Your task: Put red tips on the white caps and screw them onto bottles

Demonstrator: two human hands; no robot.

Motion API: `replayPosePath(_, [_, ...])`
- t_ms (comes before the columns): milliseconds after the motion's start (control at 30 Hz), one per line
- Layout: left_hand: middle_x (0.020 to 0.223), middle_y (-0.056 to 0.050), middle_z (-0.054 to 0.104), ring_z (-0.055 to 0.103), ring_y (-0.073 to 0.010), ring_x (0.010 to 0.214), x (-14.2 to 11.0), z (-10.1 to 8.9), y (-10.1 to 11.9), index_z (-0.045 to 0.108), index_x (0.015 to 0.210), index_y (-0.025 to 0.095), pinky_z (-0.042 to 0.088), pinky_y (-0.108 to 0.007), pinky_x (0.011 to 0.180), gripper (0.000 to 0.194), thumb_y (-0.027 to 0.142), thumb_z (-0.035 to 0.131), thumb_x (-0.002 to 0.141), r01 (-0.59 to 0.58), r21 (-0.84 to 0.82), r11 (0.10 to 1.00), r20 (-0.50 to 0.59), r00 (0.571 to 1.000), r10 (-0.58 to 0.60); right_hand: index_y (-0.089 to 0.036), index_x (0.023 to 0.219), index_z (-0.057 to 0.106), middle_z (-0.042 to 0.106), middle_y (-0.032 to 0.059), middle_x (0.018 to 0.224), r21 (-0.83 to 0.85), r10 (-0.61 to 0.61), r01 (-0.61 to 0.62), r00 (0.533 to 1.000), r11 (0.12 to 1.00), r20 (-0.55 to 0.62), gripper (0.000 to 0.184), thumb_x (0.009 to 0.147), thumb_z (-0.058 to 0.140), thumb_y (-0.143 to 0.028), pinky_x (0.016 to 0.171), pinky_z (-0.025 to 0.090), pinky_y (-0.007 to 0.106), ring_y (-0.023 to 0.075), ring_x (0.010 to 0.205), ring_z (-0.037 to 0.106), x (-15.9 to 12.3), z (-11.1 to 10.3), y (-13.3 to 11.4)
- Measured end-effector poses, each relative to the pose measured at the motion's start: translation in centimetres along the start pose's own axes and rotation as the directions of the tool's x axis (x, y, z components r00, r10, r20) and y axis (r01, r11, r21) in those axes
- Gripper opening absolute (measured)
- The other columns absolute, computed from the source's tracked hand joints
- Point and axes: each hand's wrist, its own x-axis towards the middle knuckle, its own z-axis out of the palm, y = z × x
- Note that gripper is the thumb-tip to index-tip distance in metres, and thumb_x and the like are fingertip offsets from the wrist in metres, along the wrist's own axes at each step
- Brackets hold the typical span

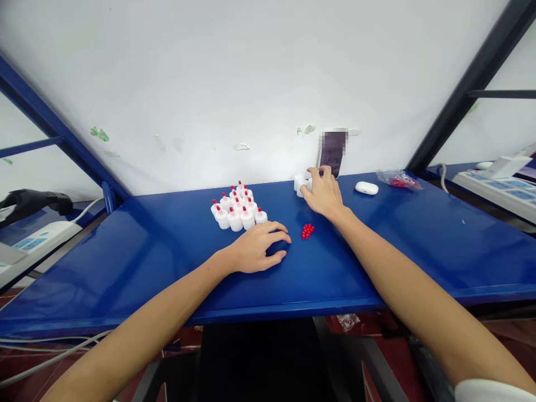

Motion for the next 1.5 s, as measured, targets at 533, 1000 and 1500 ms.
replayPosePath(533, [0.120, -0.009, 0.062, 0.060, -0.0235, 0.106, 0.0, -0.2, 0.1, 0.066, 0.112, 0.018, 0.046, -0.037, 0.098, 0.025, 0.028, 0.057, 0.091, 0.006, 0.017, 1.000, 0.024, 1.000, -0.006, -0.021, 0.112, 0.049, 0.048, 0.0128, 0.111, 0.024, 0.093, -0.096, 0.989, 0.995, 0.115, 0.035, 0.079, 0.057, -0.030, 0.074, 0.047, 0.043, 0.0267, 0.081, 0.057, 0.1, 0.4, 0.4])
replayPosePath(1000, [0.120, -0.009, 0.062, 0.060, -0.0239, 0.105, -0.1, -0.2, 0.1, 0.066, 0.112, 0.019, 0.046, -0.038, 0.097, 0.025, 0.030, 0.057, 0.091, 0.021, 0.020, 1.000, 0.024, 0.999, -0.021, -0.022, 0.096, 0.061, 0.064, 0.0066, 0.096, 0.089, -0.307, 0.294, 0.920, 0.952, 0.242, 0.018, 0.079, 0.056, -0.026, 0.067, 0.044, 0.034, 0.0230, 0.077, 0.059, -1.3, -0.9, -3.5])
replayPosePath(1500, [0.120, -0.011, 0.053, 0.050, -0.0271, 0.108, 0.9, 0.8, 0.9, 0.051, 0.142, 0.026, 0.041, -0.044, 0.098, 0.047, 0.042, 0.048, 0.098, 0.023, 0.162, 0.987, 0.052, 0.998, -0.032, -0.021, 0.110, 0.064, 0.062, 0.0082, 0.104, 0.204, -0.459, 0.417, 0.852, 0.886, 0.253, 0.025, 0.093, 0.050, -0.032, 0.073, 0.048, 0.034, 0.0221, 0.085, 0.062, -2.1, -1.3, -5.3])
